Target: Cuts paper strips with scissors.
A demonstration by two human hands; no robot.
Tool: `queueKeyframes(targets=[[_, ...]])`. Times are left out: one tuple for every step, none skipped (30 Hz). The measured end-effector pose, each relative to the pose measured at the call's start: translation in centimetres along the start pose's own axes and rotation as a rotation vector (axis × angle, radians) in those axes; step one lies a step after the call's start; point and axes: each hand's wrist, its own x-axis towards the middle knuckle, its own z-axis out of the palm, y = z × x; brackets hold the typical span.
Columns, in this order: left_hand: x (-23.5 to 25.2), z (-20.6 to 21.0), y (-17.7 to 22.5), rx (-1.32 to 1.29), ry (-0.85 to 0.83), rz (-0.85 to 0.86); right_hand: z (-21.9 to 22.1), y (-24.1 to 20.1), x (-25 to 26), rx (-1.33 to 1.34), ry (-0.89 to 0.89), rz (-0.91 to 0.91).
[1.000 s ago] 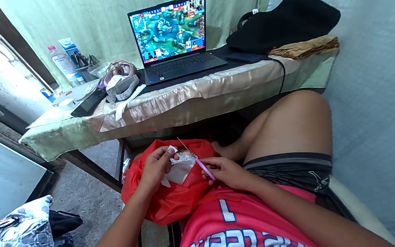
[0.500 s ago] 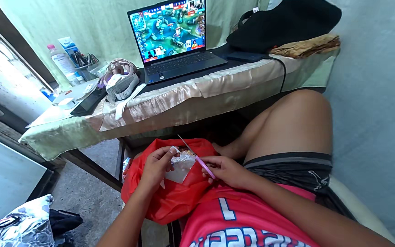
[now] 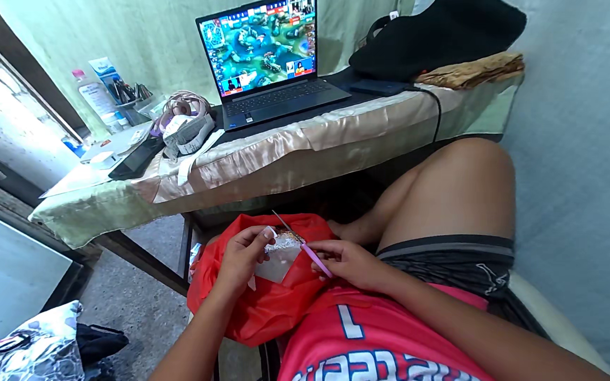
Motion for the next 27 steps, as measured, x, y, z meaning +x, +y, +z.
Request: queueKeyframes(targets=[[0.00,0.00,-0.02,-0.005,0.002,0.001,-0.01,0.12,0.02,-0.004,0.005,-0.011],[-0.02,-0.01,-0.02,-0.005,0.004,0.000,-0.03,0.20,0.04,-0.004,0.008,-0.017],[-0.03,-0.01,-0.01,-0.003,0.007,-0.002,-0.04,0.23,0.04,-0.004,0.009,-0.018],[-0.04,0.01,0.03,-0.001,0.011,-0.005,-0.04,0.22,0.04,-0.006,0.009,-0.018],[-0.05,0.04,0.08,0.001,0.015,-0.009,-0.05,0.21,0.03,-0.009,0.008,-0.019],[-0.05,0.06,0.10,0.004,0.017,-0.011,-0.03,0.21,0.02,-0.013,0.008,-0.021],[-0.05,0.06,0.10,0.005,0.017,-0.012,-0.01,0.21,0.01,-0.018,0.008,-0.025],[-0.05,0.05,0.10,0.005,0.015,-0.013,0.00,0.24,0.01,-0.020,0.008,-0.030],[-0.03,0.05,0.09,0.005,0.015,-0.011,0.00,0.31,0.02,-0.025,0.010,-0.038],[-0.01,0.05,0.09,0.004,0.013,-0.009,-0.03,0.38,0.04,-0.029,0.009,-0.043],[-0.01,0.05,0.09,-0.001,0.013,-0.008,-0.07,0.43,0.03,-0.036,0.007,-0.051],[-0.01,0.06,0.08,-0.007,0.012,-0.006,-0.09,0.48,0.04,-0.043,0.006,-0.063],[-0.01,0.08,0.08,-0.013,0.011,-0.009,-0.09,0.54,0.05,-0.051,0.004,-0.077],[0.01,0.09,0.06,-0.020,0.009,-0.014,-0.09,0.55,0.04,-0.070,0.002,-0.083],[0.04,0.10,0.03,-0.022,0.007,-0.020,-0.10,0.53,0.03,-0.088,-0.004,-0.081],[0.03,0.15,0.03,-0.025,0.006,-0.026,-0.08,0.51,0.01,-0.097,-0.009,-0.071],[0.03,0.16,0.03,-0.028,0.006,-0.031,-0.03,0.45,0.00,-0.101,-0.011,-0.061],[0.04,0.18,0.05,-0.030,0.007,-0.035,0.01,0.37,-0.01,-0.104,-0.010,-0.054],[0.03,0.20,0.09,-0.033,0.008,-0.038,0.04,0.32,-0.02,-0.107,-0.006,-0.047],[0.02,0.22,0.12,-0.036,0.011,-0.042,0.03,0.28,-0.03,-0.113,0.001,-0.038],[0.00,0.22,0.12,-0.040,0.013,-0.044,0.02,0.23,-0.05,-0.118,0.013,-0.024],[-0.01,0.22,0.13,-0.043,0.012,-0.045,0.02,0.19,-0.06,-0.117,0.025,-0.009],[-0.02,0.23,0.15,-0.047,0.008,-0.046,0.01,0.15,-0.05,-0.109,0.034,0.009],[-0.03,0.24,0.17,-0.049,0.005,-0.046,0.00,0.10,-0.07,-0.098,0.038,0.021],[-0.04,0.25,0.21,-0.047,0.004,-0.047,-0.02,0.10,-0.07,-0.090,0.039,0.022],[-0.05,0.25,0.23,-0.045,0.002,-0.048,-0.03,0.10,-0.07,-0.085,0.038,0.020],[-0.05,0.25,0.23,-0.044,0.001,-0.049,-0.01,0.12,-0.07,-0.082,0.037,0.015]])
